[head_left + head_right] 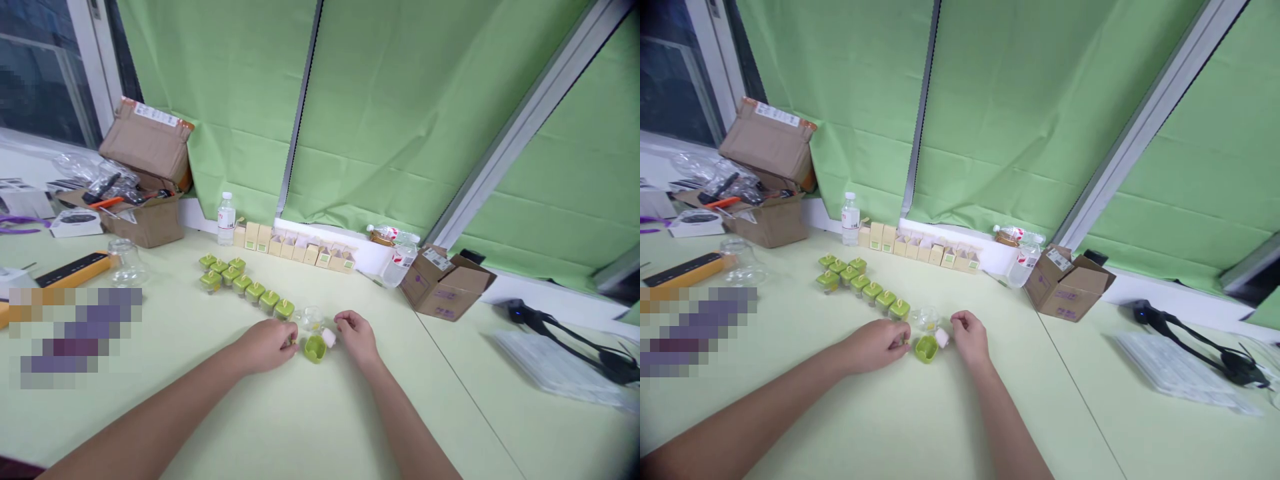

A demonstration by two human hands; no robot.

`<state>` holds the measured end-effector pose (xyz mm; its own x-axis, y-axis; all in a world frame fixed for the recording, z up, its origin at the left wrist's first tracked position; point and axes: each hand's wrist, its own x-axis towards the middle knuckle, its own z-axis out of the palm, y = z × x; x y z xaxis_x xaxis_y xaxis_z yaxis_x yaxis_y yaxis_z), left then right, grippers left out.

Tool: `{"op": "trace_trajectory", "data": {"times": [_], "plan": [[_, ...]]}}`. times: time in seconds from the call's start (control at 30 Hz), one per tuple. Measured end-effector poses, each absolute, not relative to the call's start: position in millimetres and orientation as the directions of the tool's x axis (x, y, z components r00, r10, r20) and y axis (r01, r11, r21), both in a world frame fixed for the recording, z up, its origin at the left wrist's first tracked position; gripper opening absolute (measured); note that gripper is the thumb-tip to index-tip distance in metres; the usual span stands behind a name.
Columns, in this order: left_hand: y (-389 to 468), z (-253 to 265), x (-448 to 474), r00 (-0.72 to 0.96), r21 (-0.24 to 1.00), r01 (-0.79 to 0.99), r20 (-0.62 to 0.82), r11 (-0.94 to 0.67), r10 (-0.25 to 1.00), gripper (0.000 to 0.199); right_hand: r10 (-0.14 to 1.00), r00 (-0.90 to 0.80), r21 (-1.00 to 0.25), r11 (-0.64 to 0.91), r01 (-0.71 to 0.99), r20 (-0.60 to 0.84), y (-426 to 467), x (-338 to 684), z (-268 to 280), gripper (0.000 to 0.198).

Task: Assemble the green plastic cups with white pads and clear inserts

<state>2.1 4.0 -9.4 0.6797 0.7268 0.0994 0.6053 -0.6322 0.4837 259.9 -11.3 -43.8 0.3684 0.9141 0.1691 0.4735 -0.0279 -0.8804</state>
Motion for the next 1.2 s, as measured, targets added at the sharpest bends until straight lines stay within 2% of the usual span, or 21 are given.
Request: {"op": "trace_trajectory", "data": {"times": [0.73, 1.2], "plan": [[0.9, -7.7, 3.6, 0.669, 0.54, 0.596, 0.076, -0.594, 0.74, 0.009, 0.916, 0.352, -0.875, 0.0, 0.484, 0.195, -14.4, 254.1, -39.5, 0.02], [-2.7, -4.5, 2.6, 0.669, 0.52, 0.605, 0.079, -0.603, 0.739, 0.009, 0.917, 0.344, -0.872, 0.01, 0.49, 0.204, -14.7, 254.2, -39.8, 0.021]]}}
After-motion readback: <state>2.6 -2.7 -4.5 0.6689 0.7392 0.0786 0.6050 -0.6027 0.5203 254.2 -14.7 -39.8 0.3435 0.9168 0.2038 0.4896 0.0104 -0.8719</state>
